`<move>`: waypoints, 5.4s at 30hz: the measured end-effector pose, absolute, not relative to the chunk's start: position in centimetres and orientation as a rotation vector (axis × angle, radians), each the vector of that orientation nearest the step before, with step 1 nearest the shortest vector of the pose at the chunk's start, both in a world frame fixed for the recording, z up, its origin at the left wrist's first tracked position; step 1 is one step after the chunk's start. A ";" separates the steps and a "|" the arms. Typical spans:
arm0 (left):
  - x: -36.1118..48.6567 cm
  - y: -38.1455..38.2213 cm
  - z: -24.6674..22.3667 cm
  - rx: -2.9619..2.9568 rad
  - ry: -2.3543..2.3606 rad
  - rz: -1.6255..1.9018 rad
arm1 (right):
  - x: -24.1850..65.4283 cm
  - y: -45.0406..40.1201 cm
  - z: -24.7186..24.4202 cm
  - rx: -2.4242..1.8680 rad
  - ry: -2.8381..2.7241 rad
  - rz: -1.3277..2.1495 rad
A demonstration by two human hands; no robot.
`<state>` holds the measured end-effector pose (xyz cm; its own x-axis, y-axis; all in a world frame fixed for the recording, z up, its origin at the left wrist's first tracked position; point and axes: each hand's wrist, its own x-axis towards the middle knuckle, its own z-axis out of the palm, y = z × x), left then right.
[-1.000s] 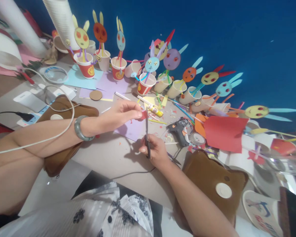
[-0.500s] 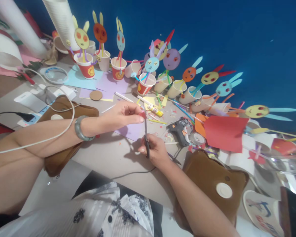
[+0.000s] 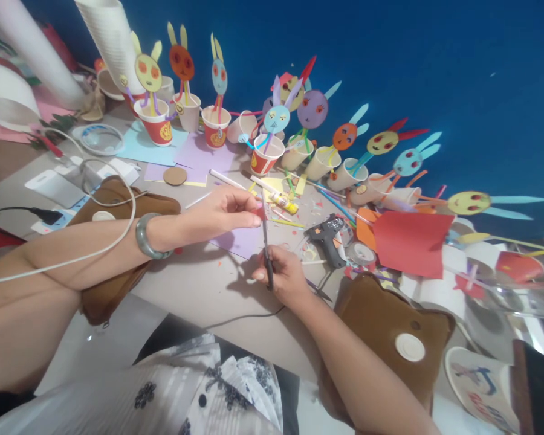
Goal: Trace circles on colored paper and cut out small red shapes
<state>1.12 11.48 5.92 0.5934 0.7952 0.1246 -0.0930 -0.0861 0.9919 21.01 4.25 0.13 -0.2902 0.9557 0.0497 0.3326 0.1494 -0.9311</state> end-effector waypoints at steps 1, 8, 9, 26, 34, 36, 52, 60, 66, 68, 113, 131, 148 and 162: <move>1.1 11.5 5.9 1.481 0.624 0.828 | 21.0 4.2 0.2 -1.236 -1.740 1.139; 1.1 11.4 5.9 1.475 0.611 0.837 | 21.2 4.3 0.0 -1.190 -1.765 1.120; 1.1 11.4 5.9 1.473 0.606 0.835 | 21.2 4.3 -0.1 -1.189 -1.763 1.118; 1.0 11.5 5.7 1.470 0.595 0.863 | 21.3 4.2 -0.3 -1.263 -1.770 1.083; 1.1 11.6 5.7 1.467 0.588 0.883 | 21.2 4.2 0.1 -1.237 -1.771 1.105; 1.1 11.6 5.7 1.462 0.588 0.883 | 21.2 4.1 0.1 -1.238 -1.780 1.091; 1.1 11.6 5.8 1.462 0.590 0.917 | 21.7 4.0 -0.6 -1.285 -1.761 1.086; 1.1 11.6 5.9 1.468 0.646 0.950 | 21.9 4.0 -1.0 -1.254 -1.756 1.063; 1.3 11.5 5.9 1.434 0.651 0.964 | 21.8 4.0 -1.1 -1.245 -1.724 1.091; 1.3 11.6 5.5 1.445 0.622 0.934 | 21.8 4.1 -1.1 -1.238 -1.718 1.100; 1.3 11.5 5.1 1.433 0.595 0.893 | 21.3 3.9 -0.3 -1.224 -1.734 1.088; 1.3 11.5 5.2 1.423 0.575 0.921 | 21.4 3.8 -0.3 -1.260 -1.743 1.074; 1.3 11.7 5.3 1.409 0.579 0.952 | 21.4 3.9 -0.6 -1.248 -1.743 1.073; 1.5 12.7 5.2 1.365 0.699 0.922 | 21.5 4.3 -0.8 -1.114 -1.510 1.220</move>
<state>1.51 12.68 5.24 0.4912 0.8656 0.0969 -0.1407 -0.0310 0.9896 21.55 4.32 -0.83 -0.2180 0.9717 0.0908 0.1154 0.1181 -0.9863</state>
